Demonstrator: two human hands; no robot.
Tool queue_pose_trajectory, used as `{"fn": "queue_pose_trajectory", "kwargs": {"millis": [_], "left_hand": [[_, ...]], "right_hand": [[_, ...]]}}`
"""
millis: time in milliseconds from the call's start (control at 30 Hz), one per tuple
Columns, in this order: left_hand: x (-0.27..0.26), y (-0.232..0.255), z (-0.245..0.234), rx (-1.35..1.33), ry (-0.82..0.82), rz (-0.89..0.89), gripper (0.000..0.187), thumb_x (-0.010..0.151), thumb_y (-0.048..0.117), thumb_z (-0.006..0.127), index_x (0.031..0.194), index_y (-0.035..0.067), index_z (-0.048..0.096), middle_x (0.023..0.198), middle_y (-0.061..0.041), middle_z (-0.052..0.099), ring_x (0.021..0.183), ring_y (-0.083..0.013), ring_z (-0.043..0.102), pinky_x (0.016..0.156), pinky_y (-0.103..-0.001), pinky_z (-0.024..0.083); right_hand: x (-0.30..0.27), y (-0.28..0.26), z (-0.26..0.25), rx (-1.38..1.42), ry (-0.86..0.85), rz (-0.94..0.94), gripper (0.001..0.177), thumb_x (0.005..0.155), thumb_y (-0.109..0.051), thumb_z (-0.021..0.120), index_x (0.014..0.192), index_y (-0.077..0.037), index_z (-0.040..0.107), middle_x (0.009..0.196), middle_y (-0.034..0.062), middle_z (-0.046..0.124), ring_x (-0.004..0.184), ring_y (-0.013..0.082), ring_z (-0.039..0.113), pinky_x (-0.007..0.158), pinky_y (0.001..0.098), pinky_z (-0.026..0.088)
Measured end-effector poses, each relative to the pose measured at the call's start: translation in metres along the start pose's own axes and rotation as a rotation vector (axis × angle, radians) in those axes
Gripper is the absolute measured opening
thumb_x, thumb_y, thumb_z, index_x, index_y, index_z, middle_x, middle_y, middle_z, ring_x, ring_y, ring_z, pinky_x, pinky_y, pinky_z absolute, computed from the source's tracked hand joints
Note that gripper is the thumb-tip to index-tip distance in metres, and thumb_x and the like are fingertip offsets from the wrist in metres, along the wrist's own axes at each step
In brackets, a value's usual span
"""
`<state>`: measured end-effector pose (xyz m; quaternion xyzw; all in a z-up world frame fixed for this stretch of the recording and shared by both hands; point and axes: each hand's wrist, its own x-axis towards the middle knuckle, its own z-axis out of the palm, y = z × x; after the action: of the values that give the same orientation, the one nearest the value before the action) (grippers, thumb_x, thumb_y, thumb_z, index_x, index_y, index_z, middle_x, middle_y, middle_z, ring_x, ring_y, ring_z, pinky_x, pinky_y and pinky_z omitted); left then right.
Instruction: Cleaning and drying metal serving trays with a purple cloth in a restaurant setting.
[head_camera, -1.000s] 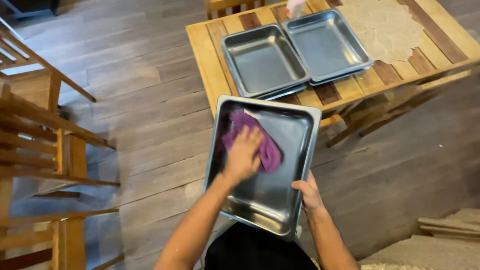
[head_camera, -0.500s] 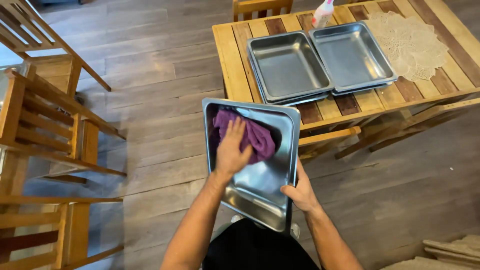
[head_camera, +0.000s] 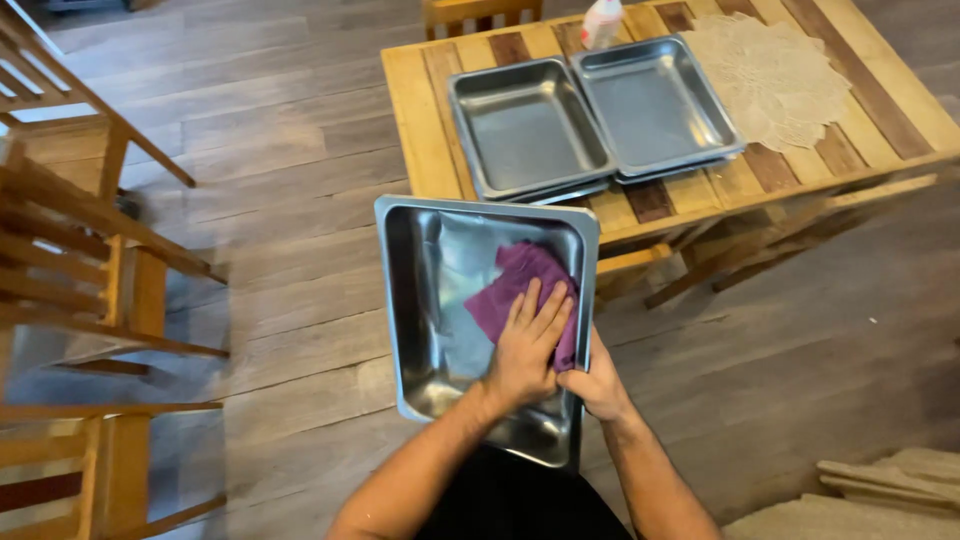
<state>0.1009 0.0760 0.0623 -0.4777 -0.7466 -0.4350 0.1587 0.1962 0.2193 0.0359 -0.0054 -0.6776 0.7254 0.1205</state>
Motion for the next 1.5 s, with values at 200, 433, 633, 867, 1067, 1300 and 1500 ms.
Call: {"fn": "queue_pose_trajectory", "kwargs": {"millis": [200, 433, 633, 867, 1067, 1300, 1500], "left_hand": [[0.053, -0.032, 0.032, 0.165, 0.058, 0.18, 0.058, 0.081, 0.01, 0.071, 0.138, 0.009, 0.062, 0.14, -0.015, 0.058, 0.13, -0.0426, 0.05, 0.109, -0.052, 0.045], [0.09, -0.044, 0.052, 0.248, -0.017, 0.177, 0.056, 0.072, 0.011, 0.072, 0.127, 0.011, 0.065, 0.122, -0.014, 0.062, 0.109, -0.0376, 0.057, 0.095, -0.047, 0.05], [0.057, -0.014, 0.096, 0.349, -0.2, 0.178, 0.052, 0.074, 0.011, 0.067, 0.126, 0.007, 0.066, 0.128, -0.019, 0.061, 0.113, -0.0378, 0.058, 0.095, -0.046, 0.05], [0.024, 0.032, 0.146, 0.026, -0.761, -0.035, 0.042, 0.078, 0.019, 0.073, 0.12, 0.014, 0.073, 0.12, -0.012, 0.067, 0.11, -0.037, 0.061, 0.094, -0.047, 0.049], [0.017, 0.13, 0.205, -0.362, -0.797, 0.262, 0.052, 0.076, 0.015, 0.074, 0.128, 0.013, 0.071, 0.121, -0.01, 0.068, 0.113, -0.0353, 0.06, 0.097, -0.047, 0.048], [0.055, 0.176, 0.252, -0.402, -0.514, 0.475, 0.054, 0.081, 0.006, 0.066, 0.135, 0.011, 0.067, 0.107, -0.011, 0.064, 0.097, -0.0325, 0.055, 0.08, -0.046, 0.047], [0.118, 0.141, 0.301, -0.338, -0.052, 0.326, 0.052, 0.077, 0.003, 0.063, 0.128, 0.012, 0.067, 0.118, -0.011, 0.067, 0.106, -0.0366, 0.062, 0.094, -0.048, 0.048]], "right_hand": [[-0.035, 0.017, -0.053, 0.013, 0.042, 0.1, 0.097, 0.07, -0.008, 0.07, 0.16, 0.002, 0.036, 0.118, 0.0027, 0.056, 0.103, 0.0136, 0.053, 0.093, 0.0292, 0.044], [-0.073, 0.026, -0.129, 0.232, 0.265, 0.173, 0.079, 0.066, -0.004, 0.065, 0.143, 0.004, 0.047, 0.107, 0.0061, 0.062, 0.095, 0.0175, 0.058, 0.085, 0.0313, 0.048], [-0.092, 0.002, -0.179, 0.173, 0.362, 0.065, 0.071, 0.069, 0.0, 0.06, 0.14, 0.005, 0.052, 0.106, 0.0077, 0.062, 0.094, 0.0169, 0.06, 0.082, 0.0291, 0.05], [-0.127, 0.017, -0.249, 0.359, 0.659, -0.087, 0.054, 0.075, 0.002, 0.057, 0.129, 0.003, 0.053, 0.101, 0.0107, 0.064, 0.088, 0.0229, 0.064, 0.077, 0.0354, 0.054], [-0.17, 0.016, -0.26, 0.259, 0.812, -0.201, 0.051, 0.078, 0.001, 0.062, 0.128, 0.001, 0.055, 0.105, 0.0071, 0.065, 0.094, 0.0181, 0.064, 0.084, 0.0307, 0.053], [-0.193, -0.045, -0.245, 0.169, 0.925, -0.299, 0.071, 0.08, -0.006, 0.072, 0.145, -0.007, 0.043, 0.125, 0.0037, 0.061, 0.115, 0.0152, 0.06, 0.1, 0.0295, 0.047], [-0.235, -0.001, -0.242, 0.176, 0.962, -0.2, 0.073, 0.078, -0.002, 0.071, 0.147, 0.002, 0.047, 0.124, 0.0123, 0.065, 0.113, 0.0238, 0.063, 0.098, 0.0348, 0.051]]}}
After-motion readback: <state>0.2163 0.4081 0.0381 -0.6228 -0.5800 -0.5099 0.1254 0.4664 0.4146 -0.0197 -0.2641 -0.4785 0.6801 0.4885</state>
